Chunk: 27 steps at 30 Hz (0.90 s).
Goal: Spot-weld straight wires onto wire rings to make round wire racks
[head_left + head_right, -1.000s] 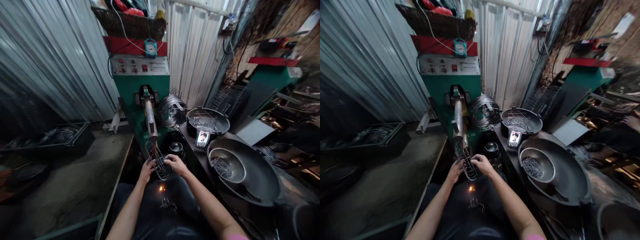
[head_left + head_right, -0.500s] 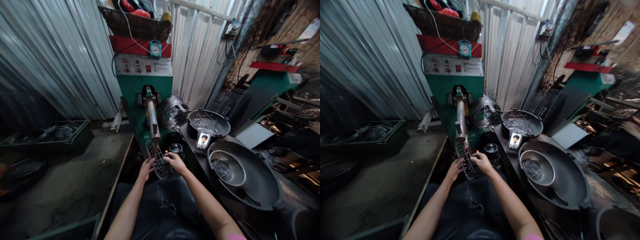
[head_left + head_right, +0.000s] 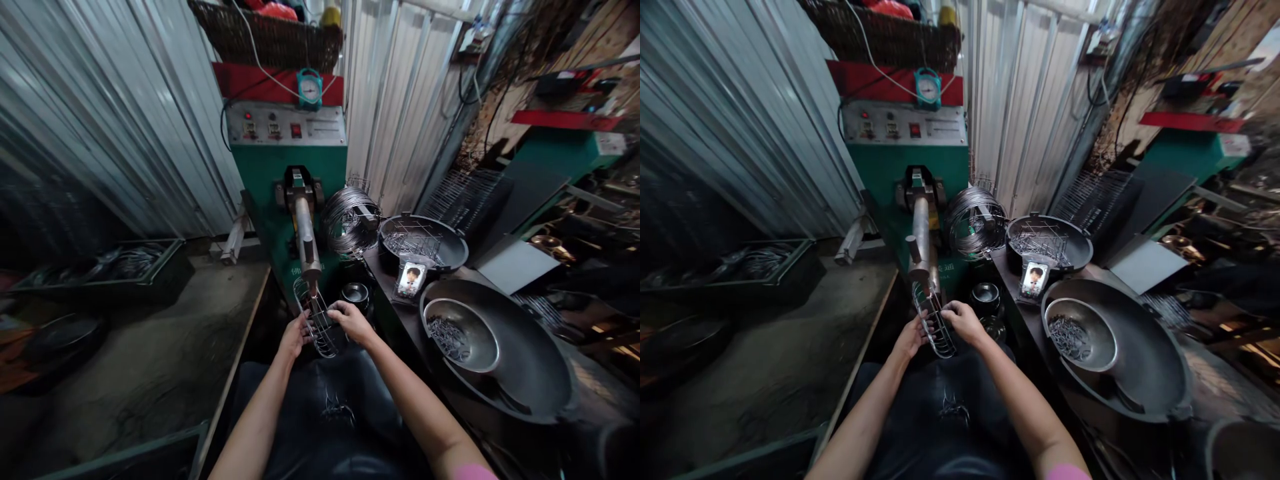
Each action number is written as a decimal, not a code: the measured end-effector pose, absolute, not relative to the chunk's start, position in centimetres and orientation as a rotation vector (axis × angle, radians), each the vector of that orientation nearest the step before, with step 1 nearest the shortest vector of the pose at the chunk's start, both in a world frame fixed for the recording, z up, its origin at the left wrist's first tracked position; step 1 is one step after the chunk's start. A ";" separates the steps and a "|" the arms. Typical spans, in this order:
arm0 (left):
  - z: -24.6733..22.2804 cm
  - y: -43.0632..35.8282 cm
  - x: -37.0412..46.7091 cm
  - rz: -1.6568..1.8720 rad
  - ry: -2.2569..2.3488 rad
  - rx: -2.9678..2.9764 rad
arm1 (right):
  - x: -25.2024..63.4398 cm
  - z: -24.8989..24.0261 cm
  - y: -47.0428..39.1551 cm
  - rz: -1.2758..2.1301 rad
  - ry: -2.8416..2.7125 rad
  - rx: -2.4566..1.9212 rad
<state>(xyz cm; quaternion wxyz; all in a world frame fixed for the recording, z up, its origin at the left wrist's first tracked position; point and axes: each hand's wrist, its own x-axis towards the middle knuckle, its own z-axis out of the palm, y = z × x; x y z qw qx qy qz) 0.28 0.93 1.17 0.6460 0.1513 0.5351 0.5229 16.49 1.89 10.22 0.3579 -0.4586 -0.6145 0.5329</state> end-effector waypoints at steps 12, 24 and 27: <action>2.0 -0.2 -0.5 1.162 1.316 0.419 | 17.1 9.5 0.8 1.349 -1.540 -1.242; -1.5 -1.1 -4.1 1.391 1.665 2.611 | 20.2 6.4 -1.7 1.462 -1.395 -1.307; -2.1 -0.9 -3.5 1.410 1.701 2.644 | 19.8 6.4 -1.9 1.488 -1.423 -1.278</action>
